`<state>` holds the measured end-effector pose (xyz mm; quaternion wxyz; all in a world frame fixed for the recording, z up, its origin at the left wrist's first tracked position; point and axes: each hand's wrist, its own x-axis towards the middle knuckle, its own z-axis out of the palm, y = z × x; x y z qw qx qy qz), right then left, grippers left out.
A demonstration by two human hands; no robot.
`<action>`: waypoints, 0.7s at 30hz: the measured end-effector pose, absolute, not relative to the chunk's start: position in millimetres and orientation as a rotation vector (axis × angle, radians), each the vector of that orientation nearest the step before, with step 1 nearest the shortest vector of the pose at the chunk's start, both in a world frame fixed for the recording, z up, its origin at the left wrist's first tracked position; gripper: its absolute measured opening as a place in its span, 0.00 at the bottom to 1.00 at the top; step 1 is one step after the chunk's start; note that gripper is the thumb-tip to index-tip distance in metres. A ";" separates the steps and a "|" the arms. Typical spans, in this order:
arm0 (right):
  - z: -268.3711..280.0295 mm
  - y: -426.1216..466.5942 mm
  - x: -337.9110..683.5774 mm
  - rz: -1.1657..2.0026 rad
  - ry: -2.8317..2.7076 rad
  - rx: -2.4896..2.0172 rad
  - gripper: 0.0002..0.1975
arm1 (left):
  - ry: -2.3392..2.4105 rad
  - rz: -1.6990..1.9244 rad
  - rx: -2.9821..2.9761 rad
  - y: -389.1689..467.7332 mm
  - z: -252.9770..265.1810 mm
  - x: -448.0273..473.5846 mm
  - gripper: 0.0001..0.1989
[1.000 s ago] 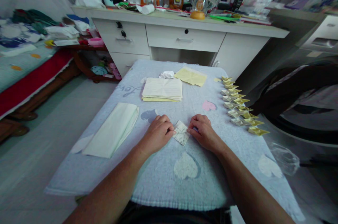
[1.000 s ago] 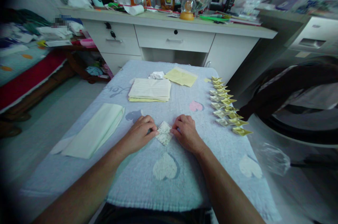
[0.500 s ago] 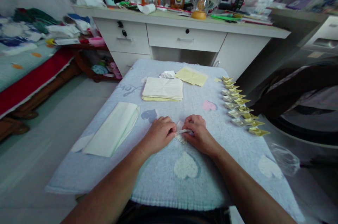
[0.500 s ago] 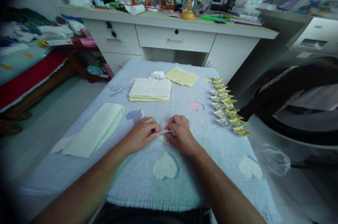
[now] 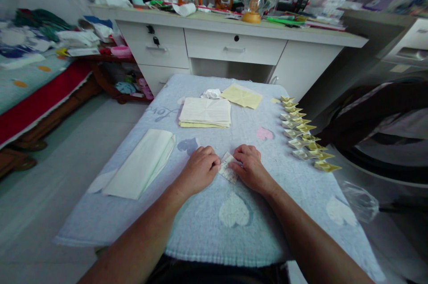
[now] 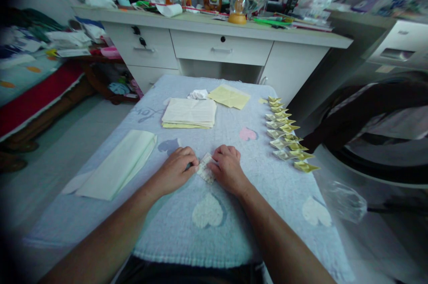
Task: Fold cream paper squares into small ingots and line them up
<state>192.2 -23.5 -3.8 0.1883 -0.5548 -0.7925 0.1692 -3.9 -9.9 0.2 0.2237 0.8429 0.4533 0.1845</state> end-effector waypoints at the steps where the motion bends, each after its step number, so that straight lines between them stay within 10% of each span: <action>1: -3.9 -23.1 191.8 0.476 -2.231 -1.570 0.06 | 1.258 0.508 2.327 -10.1 0.0 -3.5 0.06; 21: -15.4 -21.4 192.2 0.331 -2.048 -1.704 0.11 | 1.360 0.497 2.335 -9.8 -0.2 -1.6 0.09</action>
